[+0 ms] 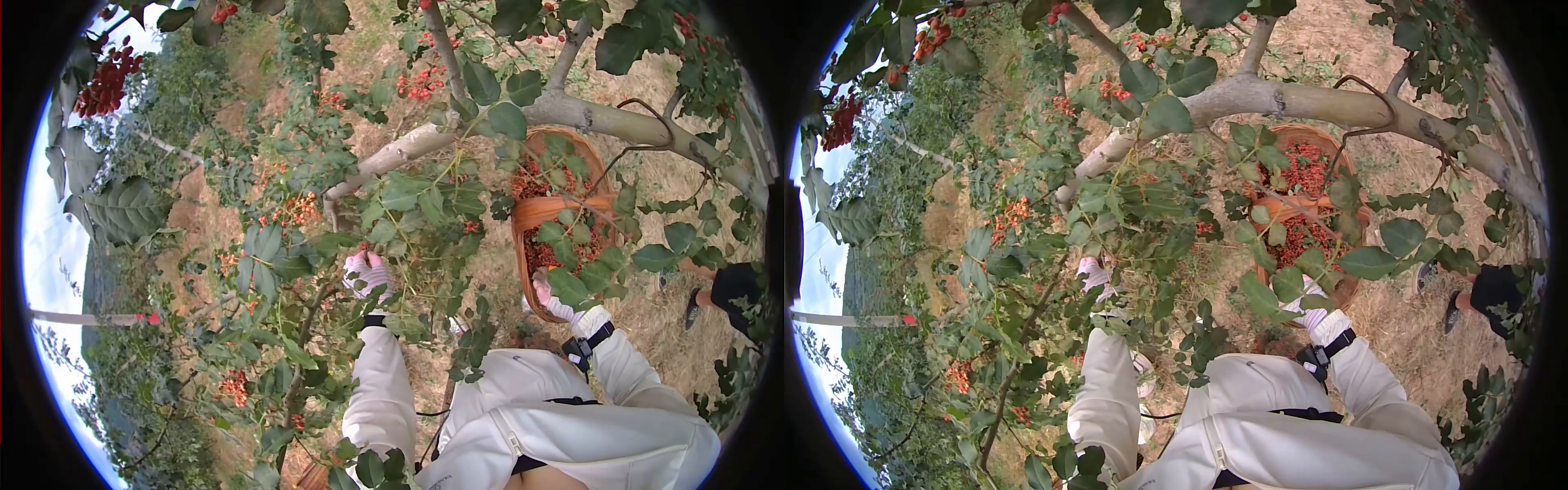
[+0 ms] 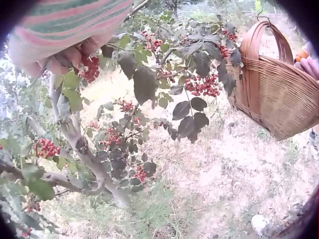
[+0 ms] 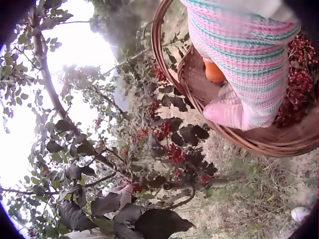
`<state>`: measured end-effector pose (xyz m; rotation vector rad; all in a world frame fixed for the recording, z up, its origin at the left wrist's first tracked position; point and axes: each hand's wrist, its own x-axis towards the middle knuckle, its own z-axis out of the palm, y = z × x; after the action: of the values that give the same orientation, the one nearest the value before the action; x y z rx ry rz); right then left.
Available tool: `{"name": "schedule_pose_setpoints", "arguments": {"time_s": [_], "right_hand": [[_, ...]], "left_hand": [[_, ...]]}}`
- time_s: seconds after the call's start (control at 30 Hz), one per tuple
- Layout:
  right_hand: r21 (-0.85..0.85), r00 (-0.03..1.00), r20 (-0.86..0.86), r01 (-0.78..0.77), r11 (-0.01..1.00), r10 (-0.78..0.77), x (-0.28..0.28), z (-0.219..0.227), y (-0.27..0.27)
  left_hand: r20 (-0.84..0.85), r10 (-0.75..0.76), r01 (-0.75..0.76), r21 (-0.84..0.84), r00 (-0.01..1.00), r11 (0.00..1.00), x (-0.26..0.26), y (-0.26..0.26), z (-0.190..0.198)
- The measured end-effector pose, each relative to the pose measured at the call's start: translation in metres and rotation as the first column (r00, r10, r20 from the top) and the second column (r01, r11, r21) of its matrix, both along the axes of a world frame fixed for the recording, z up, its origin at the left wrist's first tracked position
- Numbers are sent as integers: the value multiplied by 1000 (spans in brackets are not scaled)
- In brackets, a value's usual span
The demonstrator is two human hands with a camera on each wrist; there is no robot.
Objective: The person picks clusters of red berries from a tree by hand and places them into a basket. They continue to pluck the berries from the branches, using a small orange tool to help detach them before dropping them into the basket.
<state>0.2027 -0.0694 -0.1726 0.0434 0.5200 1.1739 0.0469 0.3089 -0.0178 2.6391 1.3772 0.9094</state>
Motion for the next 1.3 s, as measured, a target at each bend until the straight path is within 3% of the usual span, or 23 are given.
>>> {"name": "schedule_pose_setpoints", "arguments": {"time_s": [0.03,0.07,0.1,0.13,0.17,0.23,0.27,0.3,0.33,0.37,0.43,0.47,0.53,0.6,0.67,0.73,0.87,1.03,1.1,1.17,1.23,1.27,1.3], "right_hand": [[-224,996,-91,-40,974,20,3,23,0],[-225,996,-90,-40,974,20,5,34,3],[-405,831,454,-129,905,321,6,44,5],[-587,322,750,-80,806,578,7,48,5],[-588,323,749,-78,805,578,5,39,4],[-378,763,579,-61,924,288,-1,28,6],[-379,762,579,-62,923,288,1,36,5],[-584,320,768,-8,812,555,4,44,1],[-708,-194,662,155,689,724,6,56,0],[-708,-196,661,155,689,724,6,48,-3],[-638,-590,368,402,657,719,5,29,-12],[-638,-590,366,404,656,719,6,42,-10],[-710,-524,378,366,602,764,8,67,-9],[-692,-502,446,331,641,741,8,61,-12],[-671,-480,512,294,680,712,5,25,-20],[-632,-17,763,191,751,646,-4,-46,-42],[-764,-157,573,256,593,805,-8,-62,-40],[-821,-503,223,364,439,835,-12,-102,-39],[-814,-406,365,297,498,838,-1,-48,-33],[-794,-299,490,234,561,819,15,4,-33],[-300,-653,68,708,640,754,25,23,-34],[-314,-581,87,755,575,809,28,19,-41],[-475,-417,218,744,469,882,30,12,-47]], "left_hand": [[15,-17,18,-34,1000,999,-2,2,-1],[16,-17,17,-36,1000,999,-4,4,-4],[-15,-95,94,-29,995,995,-7,7,-8],[-47,-173,172,-24,984,985,-8,8,-12],[-47,-175,174,-26,983,984,-8,9,-17],[-21,-152,152,11,988,988,-7,7,-23],[-21,-152,152,10,988,988,-6,8,-22],[-22,-125,123,-78,992,989,-6,10,-22],[-25,-97,92,-167,995,982,-3,9,-16],[-20,-62,57,-195,998,979,3,2,-2],[90,9,18,-292,996,956,4,5,-8],[189,89,-8,-390,978,921,3,8,-16],[133,38,-8,-220,990,975,-10,34,-58],[241,427,-69,-802,872,593,-14,59,-86],[340,530,153,-919,777,364,-19,59,-91],[410,577,314,-912,707,264,-33,50,-93],[495,612,467,-856,617,222,-72,4,-83],[518,544,572,-816,660,83,-62,-79,-68],[508,340,549,-835,791,-28,-44,-112,-68],[470,-55,462,-879,881,-120,-12,-145,-74],[309,-16,286,-898,951,-336,47,-186,-6],[309,-15,286,-898,951,-333,62,-189,-12],[387,76,360,-744,919,-564,75,-187,-23]]}}
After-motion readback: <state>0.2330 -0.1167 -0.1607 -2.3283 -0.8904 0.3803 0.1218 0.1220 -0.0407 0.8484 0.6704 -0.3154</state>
